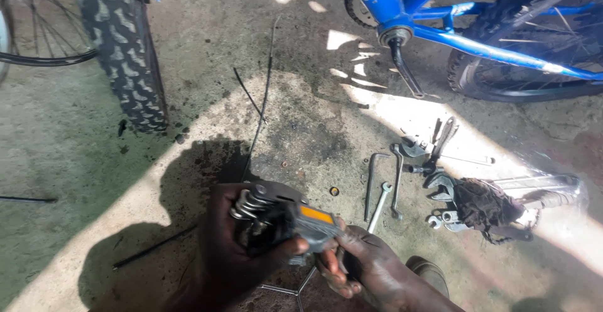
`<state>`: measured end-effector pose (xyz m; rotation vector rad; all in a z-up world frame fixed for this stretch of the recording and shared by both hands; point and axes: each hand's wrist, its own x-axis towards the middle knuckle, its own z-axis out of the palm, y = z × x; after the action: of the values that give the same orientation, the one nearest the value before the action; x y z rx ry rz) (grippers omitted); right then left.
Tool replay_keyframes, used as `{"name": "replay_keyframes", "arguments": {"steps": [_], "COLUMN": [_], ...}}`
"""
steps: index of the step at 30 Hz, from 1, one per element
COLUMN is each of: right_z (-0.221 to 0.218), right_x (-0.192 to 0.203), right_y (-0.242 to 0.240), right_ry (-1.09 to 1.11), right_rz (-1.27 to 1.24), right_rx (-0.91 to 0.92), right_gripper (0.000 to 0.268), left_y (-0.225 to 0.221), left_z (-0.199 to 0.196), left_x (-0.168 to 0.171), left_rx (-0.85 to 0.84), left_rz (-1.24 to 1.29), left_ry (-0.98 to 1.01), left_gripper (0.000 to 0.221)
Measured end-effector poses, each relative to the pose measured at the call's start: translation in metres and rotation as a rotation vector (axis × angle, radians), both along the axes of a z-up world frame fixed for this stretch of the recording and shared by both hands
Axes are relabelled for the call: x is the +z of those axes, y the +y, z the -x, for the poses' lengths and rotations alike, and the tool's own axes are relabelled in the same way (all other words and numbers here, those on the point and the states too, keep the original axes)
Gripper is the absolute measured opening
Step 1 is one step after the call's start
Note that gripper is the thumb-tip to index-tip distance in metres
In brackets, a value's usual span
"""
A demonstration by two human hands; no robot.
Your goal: Disassembling and repairing a bicycle pedal using a multi-tool and other hand tools on a concrete floor.
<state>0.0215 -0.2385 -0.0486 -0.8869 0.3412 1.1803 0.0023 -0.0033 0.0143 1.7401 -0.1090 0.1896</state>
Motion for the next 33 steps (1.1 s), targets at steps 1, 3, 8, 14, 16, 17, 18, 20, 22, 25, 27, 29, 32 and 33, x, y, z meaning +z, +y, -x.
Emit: {"name": "replay_keyframes", "arguments": {"steps": [1,3,8,14,16,17,18,20,22,25,27,29,32,33], "right_z": [0.001,0.010,0.035,0.033,0.028,0.026,0.026,0.026,0.023,0.021,0.024,0.028,0.032,0.033], "right_x": [-0.003,-0.030,-0.092,-0.090,-0.077,-0.082,-0.087,-0.093,-0.095,-0.101,-0.107,-0.112,-0.131,-0.143], "right_y": [-0.003,-0.012,-0.038,-0.035,-0.024,-0.030,-0.036,-0.044,-0.049,-0.049,-0.053,-0.057,-0.065,-0.072], "right_ry": [0.046,0.043,0.196,-0.040,-0.223,-0.226,-0.215,-0.203,-0.079,-0.065,-0.017,0.032,0.121,0.036], "right_rz": [-0.021,-0.161,-0.131,-0.079,-0.237,-0.240,-0.208,-0.177,-0.409,-0.197,-0.193,-0.187,-0.177,-0.133], "right_rx": [0.016,-0.083,-0.345,-0.312,-0.323,-0.319,-0.294,-0.265,-0.207,-0.057,-0.088,-0.120,-0.245,-0.220], "right_gripper": [0.055,0.035,0.037,0.046,0.058,0.058,0.064,0.069,0.047,0.050,0.045,0.042,0.050,0.046], "left_y": [-0.001,-0.004,-0.005,-0.003,-0.003,-0.002,-0.002,-0.002,-0.001,-0.001,-0.002,-0.003,-0.003,-0.002], "left_z": [0.000,0.001,0.002,0.004,0.003,0.002,0.003,0.005,0.006,0.005,0.006,0.007,0.007,0.007], "left_x": [0.005,0.005,0.020,0.022,0.021,0.021,0.021,0.021,0.022,0.027,0.029,0.028,0.024,0.022], "left_rx": [-0.045,-0.033,-0.039,-0.118,-0.119,-0.116,-0.118,-0.116,-0.149,-0.196,-0.186,-0.176,-0.142,-0.147], "left_rz": [0.007,-0.054,-0.167,-0.182,-0.217,-0.218,-0.196,-0.173,-0.210,-0.189,-0.196,-0.200,-0.223,-0.219], "left_ry": [-0.030,-0.081,-0.110,0.001,-0.010,-0.013,-0.004,0.005,-0.003,-0.044,-0.027,-0.009,-0.043,-0.053], "left_gripper": [0.064,0.066,0.072,0.073,0.074,0.074,0.073,0.072,0.069,0.066,0.066,0.066,0.065,0.067]}}
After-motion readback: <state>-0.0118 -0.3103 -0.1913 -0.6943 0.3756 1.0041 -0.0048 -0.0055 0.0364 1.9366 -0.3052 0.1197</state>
